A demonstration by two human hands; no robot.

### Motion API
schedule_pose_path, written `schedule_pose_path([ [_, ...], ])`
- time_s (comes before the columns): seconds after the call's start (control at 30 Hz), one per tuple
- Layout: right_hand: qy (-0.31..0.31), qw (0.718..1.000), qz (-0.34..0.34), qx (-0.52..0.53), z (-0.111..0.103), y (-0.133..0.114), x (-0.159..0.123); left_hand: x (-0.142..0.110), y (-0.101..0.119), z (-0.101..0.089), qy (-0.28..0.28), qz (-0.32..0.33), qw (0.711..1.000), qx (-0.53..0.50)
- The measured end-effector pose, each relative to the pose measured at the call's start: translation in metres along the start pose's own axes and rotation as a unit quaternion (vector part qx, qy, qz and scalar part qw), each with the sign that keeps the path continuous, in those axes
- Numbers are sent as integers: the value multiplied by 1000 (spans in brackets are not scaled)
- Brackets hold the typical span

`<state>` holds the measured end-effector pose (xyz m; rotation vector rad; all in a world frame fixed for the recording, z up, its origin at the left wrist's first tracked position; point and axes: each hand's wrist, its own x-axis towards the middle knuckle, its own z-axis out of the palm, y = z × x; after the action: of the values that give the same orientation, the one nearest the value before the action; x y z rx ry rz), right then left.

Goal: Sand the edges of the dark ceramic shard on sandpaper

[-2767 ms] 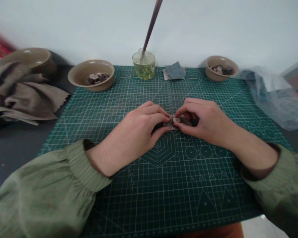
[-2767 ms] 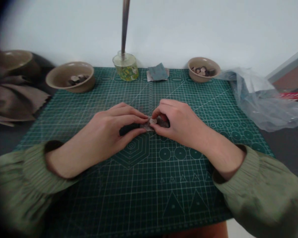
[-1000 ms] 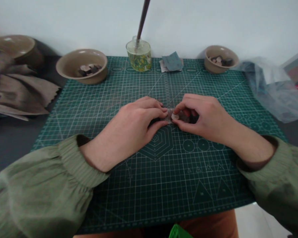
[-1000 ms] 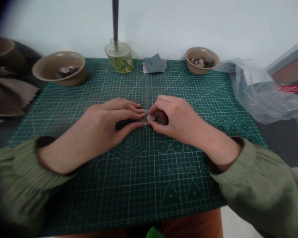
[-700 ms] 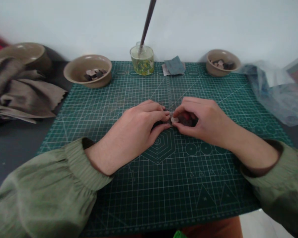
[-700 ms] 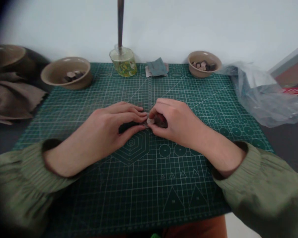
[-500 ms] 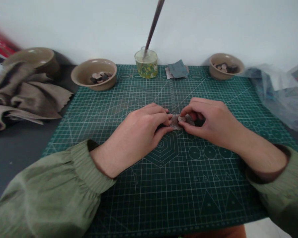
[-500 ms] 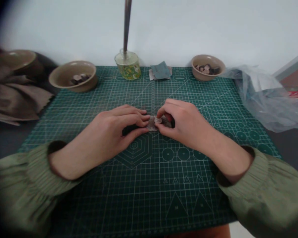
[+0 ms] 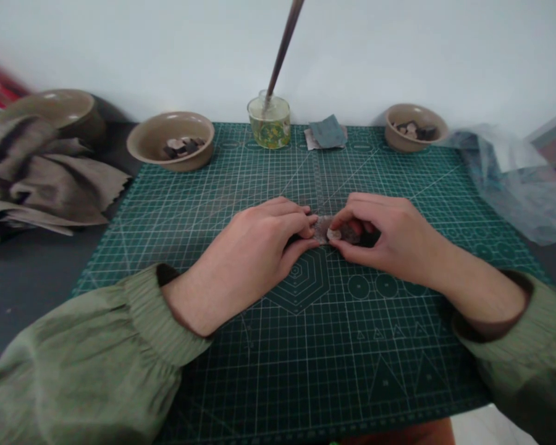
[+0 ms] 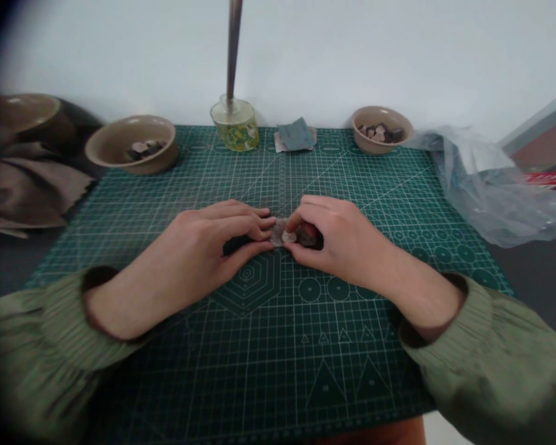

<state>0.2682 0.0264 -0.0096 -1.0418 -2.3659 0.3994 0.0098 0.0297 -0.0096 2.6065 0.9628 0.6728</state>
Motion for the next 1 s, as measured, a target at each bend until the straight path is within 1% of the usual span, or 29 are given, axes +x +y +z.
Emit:
schedule_pose_path([
  [0.1, 21, 999, 16, -25, 0, 1, 0, 0, 0, 0, 1, 3, 1000, -3],
  [0.17, 30, 999, 4, -25, 2, 1, 2, 0, -1, 0, 0, -1, 1000, 0],
  [0.23, 16, 1000, -12, 2, 3, 1, 3, 0, -2, 0, -3, -5, 1000, 5],
  [0.3, -1, 1000, -11, 15, 4, 1, 2, 0, -2, 0, -1, -6, 1000, 5],
  [0.4, 21, 999, 7, -26, 3, 2, 1, 0, -2, 0, 11, -3, 1000, -2],
  [0.47, 35, 999, 5, -41, 2, 3, 1, 1, -2, 0, 12, -1, 1000, -4],
  [0.6, 7, 1000, -11, -11, 0, 5, 1, 2, -3, 1, 9, 3, 1000, -7],
  [0.7, 25, 999, 0, -32, 0, 5, 1, 1, -4, 1, 15, 11, 1000, -20],
  [0.77, 33, 999, -5, -30, 1, 4, 1, 0, -4, 1, 15, 9, 1000, -19],
  [0.87, 9, 1000, -14, -3, 0, 4, 1, 0, -4, 0, 13, 4, 1000, -17],
  [0.93, 13, 1000, 1, -17, 0, 5, 1, 0, -4, 0, 13, 6, 1000, -21],
  [1.0, 32, 999, 15, -39, 0, 6, 2, 0, -4, 0, 14, 9, 1000, -20],
])
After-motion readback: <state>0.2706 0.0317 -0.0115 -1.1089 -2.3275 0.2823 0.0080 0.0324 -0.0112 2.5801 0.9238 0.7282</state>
